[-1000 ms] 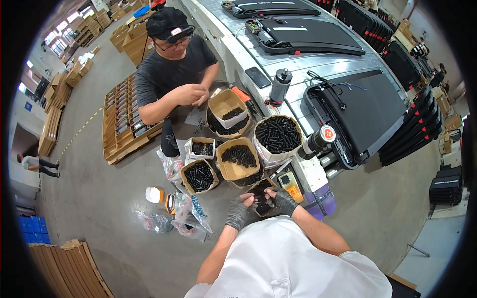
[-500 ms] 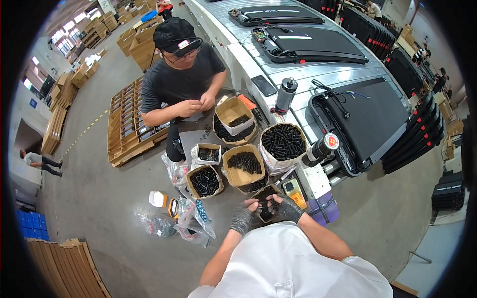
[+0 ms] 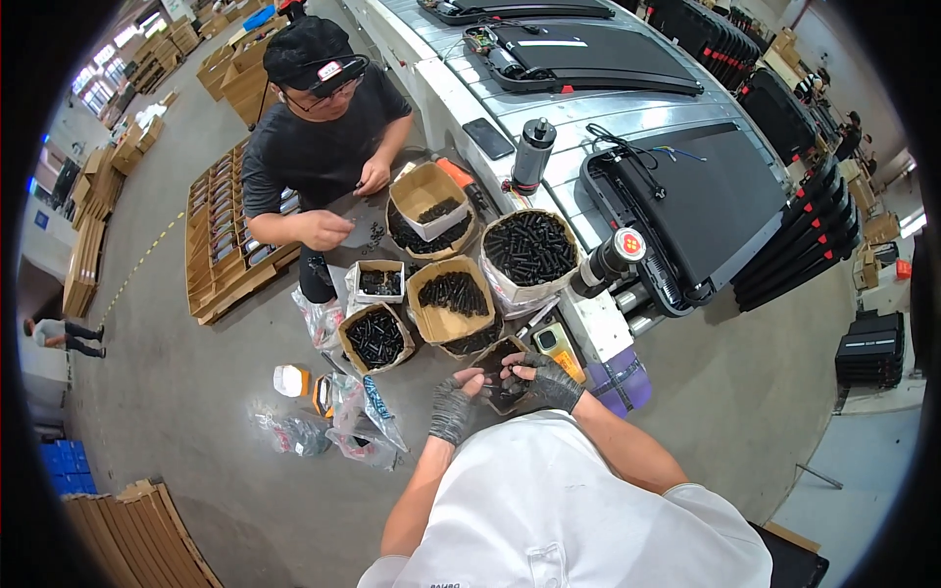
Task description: Sorting and inspecting small black components into various containers at a factory workstation.
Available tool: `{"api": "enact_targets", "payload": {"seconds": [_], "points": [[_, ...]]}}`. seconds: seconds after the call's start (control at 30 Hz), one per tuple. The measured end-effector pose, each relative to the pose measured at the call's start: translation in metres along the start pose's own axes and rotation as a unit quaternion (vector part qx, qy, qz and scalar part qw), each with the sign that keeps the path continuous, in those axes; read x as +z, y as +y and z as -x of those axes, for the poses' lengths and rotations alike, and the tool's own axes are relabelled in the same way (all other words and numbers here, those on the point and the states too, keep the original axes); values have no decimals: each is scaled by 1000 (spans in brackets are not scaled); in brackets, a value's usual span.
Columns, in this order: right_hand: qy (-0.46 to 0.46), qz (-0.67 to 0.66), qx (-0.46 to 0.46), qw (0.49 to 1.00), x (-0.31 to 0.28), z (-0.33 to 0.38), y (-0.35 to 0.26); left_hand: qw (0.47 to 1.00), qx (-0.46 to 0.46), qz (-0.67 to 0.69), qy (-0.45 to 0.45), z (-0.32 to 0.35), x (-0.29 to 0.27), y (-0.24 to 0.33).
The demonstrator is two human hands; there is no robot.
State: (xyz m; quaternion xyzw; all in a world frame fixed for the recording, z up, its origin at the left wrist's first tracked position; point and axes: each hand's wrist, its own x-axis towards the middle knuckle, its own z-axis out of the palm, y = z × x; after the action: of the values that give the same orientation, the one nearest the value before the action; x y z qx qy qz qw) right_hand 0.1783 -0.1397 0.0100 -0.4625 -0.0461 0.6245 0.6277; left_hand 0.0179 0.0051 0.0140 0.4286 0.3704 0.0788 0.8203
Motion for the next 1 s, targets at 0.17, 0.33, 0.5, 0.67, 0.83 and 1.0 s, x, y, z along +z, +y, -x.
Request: {"api": "enact_targets", "payload": {"seconds": [0.17,0.33,0.5,0.67,0.83,1.0], "points": [[-13,-11,-26,1000,1,1,6,999,32,-17,6,2,-4,-11],[-40,-10,-49,998,-16,-5,22,1000,7,-3,-6,-7,-11,-26],[22,-9,-28,999,-12,-8,25,1000,-9,28,7,5,-3,-10],[24,6,-38,999,-9,-10,20,999,-7,42,5,2,-5,-6],[-2,-54,-11,998,-12,-12,17,1000,-6,29,8,-1,-7,-5],[25,-4,-24,999,-10,-11,19,999,1,34,-2,-2,-5,-9]]}}
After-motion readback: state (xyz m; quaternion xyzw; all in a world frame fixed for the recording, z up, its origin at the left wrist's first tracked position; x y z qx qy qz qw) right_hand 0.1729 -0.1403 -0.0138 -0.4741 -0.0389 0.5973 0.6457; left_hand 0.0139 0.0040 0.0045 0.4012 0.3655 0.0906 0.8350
